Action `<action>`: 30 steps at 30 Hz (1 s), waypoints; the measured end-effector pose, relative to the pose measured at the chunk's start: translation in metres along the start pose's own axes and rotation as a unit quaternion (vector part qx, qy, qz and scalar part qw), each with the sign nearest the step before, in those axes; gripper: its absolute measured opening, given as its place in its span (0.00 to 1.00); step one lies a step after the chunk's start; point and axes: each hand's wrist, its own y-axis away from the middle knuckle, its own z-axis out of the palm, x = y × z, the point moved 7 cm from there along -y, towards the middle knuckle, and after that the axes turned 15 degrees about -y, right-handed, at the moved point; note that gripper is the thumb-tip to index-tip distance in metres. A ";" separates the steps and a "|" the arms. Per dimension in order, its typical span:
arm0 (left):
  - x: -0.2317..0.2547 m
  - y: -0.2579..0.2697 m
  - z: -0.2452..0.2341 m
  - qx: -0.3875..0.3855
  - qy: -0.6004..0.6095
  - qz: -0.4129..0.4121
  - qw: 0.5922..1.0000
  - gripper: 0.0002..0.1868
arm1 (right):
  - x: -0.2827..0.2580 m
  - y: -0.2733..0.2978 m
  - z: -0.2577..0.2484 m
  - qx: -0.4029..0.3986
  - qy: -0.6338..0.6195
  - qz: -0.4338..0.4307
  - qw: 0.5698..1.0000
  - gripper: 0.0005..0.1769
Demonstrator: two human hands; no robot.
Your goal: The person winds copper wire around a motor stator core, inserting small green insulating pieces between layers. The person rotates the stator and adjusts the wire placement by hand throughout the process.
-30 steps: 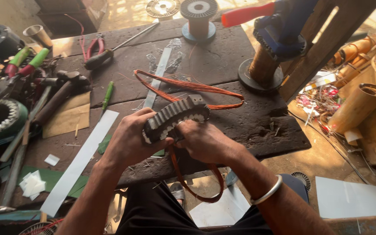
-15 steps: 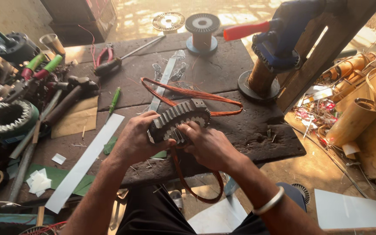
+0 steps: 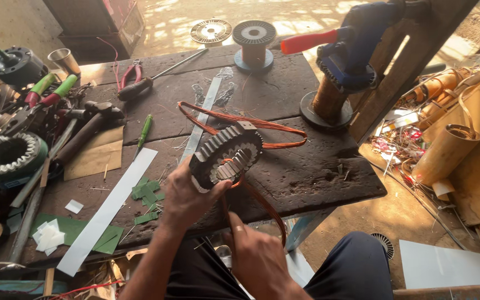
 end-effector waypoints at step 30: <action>-0.006 0.060 -0.024 0.171 0.066 -0.120 0.976 0.22 | 0.047 0.070 -0.030 -0.027 -0.108 -0.113 0.987 0.51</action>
